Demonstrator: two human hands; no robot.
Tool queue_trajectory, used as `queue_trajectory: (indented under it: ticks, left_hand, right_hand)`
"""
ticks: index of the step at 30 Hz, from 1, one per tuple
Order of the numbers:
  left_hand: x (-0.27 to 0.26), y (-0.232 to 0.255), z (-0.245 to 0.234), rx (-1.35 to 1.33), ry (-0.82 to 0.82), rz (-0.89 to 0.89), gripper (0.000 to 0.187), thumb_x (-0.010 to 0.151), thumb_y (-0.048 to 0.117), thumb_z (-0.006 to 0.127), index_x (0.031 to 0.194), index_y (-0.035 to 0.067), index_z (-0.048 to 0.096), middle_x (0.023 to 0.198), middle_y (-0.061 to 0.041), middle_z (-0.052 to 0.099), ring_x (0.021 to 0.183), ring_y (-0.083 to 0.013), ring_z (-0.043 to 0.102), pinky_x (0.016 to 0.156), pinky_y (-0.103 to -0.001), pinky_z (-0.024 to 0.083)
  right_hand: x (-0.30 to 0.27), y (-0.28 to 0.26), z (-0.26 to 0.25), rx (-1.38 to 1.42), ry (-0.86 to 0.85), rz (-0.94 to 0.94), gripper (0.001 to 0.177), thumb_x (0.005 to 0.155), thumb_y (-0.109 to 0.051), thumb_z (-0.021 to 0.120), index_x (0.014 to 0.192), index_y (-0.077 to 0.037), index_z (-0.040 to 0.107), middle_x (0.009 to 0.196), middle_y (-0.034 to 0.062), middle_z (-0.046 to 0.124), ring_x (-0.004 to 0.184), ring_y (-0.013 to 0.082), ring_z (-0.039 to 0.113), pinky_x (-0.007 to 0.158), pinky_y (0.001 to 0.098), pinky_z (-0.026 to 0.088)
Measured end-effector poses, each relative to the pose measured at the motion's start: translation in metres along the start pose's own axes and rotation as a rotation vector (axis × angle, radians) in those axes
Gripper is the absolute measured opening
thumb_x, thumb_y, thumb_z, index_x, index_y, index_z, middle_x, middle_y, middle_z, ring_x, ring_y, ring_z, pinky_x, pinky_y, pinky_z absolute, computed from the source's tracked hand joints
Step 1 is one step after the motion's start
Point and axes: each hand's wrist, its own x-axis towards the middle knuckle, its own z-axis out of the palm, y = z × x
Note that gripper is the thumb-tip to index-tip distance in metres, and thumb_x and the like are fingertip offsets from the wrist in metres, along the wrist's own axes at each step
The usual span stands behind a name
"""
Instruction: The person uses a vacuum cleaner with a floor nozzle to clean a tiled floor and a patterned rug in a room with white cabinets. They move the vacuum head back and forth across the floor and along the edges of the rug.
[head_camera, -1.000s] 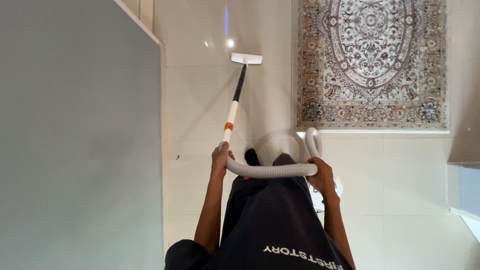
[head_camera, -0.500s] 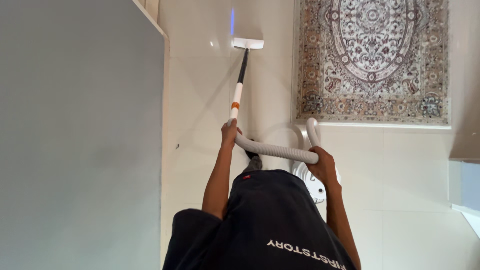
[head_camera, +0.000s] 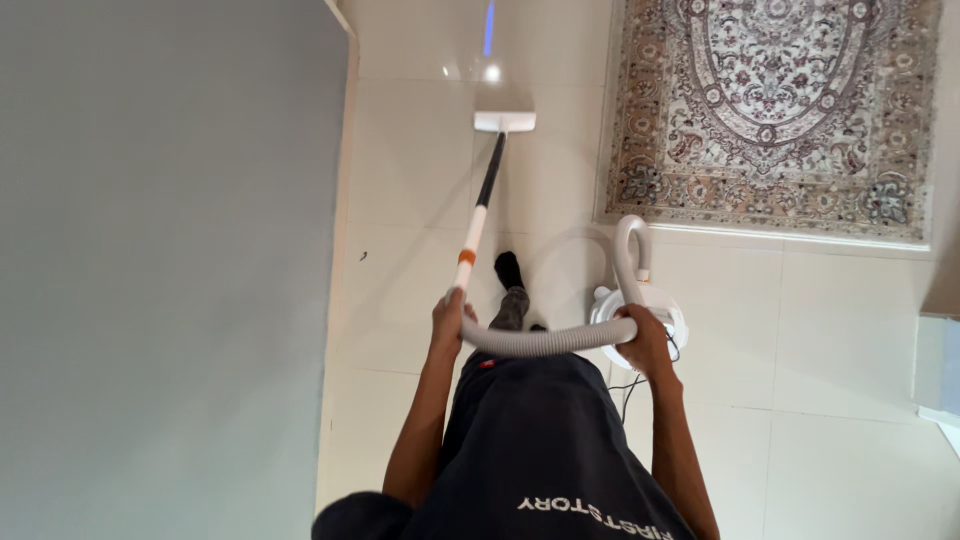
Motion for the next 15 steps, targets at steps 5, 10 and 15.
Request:
queue_trajectory:
  ticks: [5, 10, 15]
  left_hand:
    - [0.063, 0.02, 0.055, -0.025, -0.06, 0.06, 0.036, 0.097, 0.031, 0.065, 0.105, -0.002, 0.056, 0.072, -0.009, 0.059, 0.055, -0.0203, 0.06, 0.049, -0.037, 0.052]
    - [0.069, 0.012, 0.082, -0.06, -0.074, 0.013, 0.038, 0.098, 0.032, 0.064, 0.107, -0.003, 0.052, 0.07, -0.01, 0.056, 0.052, -0.0211, 0.056, 0.047, -0.037, 0.05]
    - [0.014, -0.024, 0.031, -0.096, -0.068, 0.023, 0.039, 0.098, 0.032, 0.064, 0.111, -0.003, 0.052, 0.073, -0.01, 0.058, 0.056, -0.0206, 0.059, 0.048, -0.037, 0.053]
  right_hand:
    - [-0.01, -0.017, -0.011, -0.085, 0.049, 0.009, 0.037, 0.067, -0.006, 0.084, 0.101, -0.006, 0.068, 0.101, 0.0152, 0.072, 0.096, 0.0363, 0.068, 0.084, 0.0439, 0.054]
    - [-0.036, -0.021, -0.006, -0.057, 0.133, -0.061, 0.035, 0.072, -0.01, 0.085, 0.102, -0.005, 0.068, 0.101, 0.0146, 0.072, 0.096, 0.0352, 0.068, 0.083, 0.0431, 0.055]
    - [-0.068, 0.003, 0.001, -0.002, 0.161, 0.049, 0.033, 0.073, -0.006, 0.081, 0.103, -0.006, 0.068, 0.099, 0.0129, 0.072, 0.095, 0.0327, 0.07, 0.085, 0.0406, 0.055]
